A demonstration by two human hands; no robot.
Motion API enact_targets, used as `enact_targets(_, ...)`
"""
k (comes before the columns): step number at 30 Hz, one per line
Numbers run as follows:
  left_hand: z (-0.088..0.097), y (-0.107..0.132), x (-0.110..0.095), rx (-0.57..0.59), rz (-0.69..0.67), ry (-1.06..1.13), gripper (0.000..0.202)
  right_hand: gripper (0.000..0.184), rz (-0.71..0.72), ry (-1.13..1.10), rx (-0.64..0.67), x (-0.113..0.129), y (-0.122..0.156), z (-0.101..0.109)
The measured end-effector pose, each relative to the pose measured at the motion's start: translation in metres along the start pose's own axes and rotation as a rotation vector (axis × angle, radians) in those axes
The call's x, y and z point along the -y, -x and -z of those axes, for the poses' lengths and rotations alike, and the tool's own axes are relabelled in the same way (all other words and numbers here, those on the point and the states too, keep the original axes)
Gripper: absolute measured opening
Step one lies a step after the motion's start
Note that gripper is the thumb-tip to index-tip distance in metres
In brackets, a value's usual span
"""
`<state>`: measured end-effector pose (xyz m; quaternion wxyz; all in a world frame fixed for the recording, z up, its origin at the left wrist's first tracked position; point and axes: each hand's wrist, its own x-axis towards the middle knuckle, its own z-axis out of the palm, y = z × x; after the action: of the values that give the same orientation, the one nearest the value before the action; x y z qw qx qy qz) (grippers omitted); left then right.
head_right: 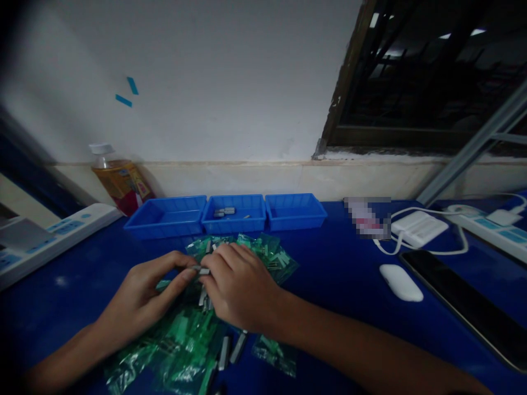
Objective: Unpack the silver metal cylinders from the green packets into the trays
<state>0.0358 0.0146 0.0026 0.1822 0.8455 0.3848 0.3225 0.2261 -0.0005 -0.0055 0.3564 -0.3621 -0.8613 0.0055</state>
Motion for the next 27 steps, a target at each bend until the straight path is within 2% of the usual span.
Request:
enact_targets(4, 0.002, 0.001, 0.000, -0.014, -0.037, -0.013, 0.014, 0.016, -0.034, 0.037, -0.017, 0.002, 0.001, 0.000)
enact_targets(9, 0.006, 0.003, -0.003, -0.027, -0.165, -0.052, 0.017, 0.021, -0.076, -0.035, -0.003, 0.001, 0.002, -0.001)
enact_targets(15, 0.005, 0.005, -0.009, -0.048, -0.065, -0.022, 0.011, 0.019, -0.043, -0.034, -0.049, 0.006, 0.004, 0.000)
enact_targets(20, 0.004, 0.007, -0.008, 0.029, -0.028, 0.025, 0.019, 0.012, -0.001, 0.013, -0.052, 0.009, 0.004, 0.001)
enact_targets(23, 0.007, 0.007, -0.004, 0.024, -0.090, -0.010, 0.013, 0.015, -0.057, -0.021, -0.053, 0.009, 0.003, 0.002)
enact_targets(25, 0.009, 0.006, -0.004, -0.010, -0.168, -0.052, 0.024, 0.019, -0.076, -0.038, -0.054, 0.008, 0.002, 0.003)
enact_targets(27, 0.011, 0.005, -0.005, -0.016, -0.228, -0.091, 0.023, 0.022, -0.067, -0.045, -0.052, 0.008, 0.001, 0.003)
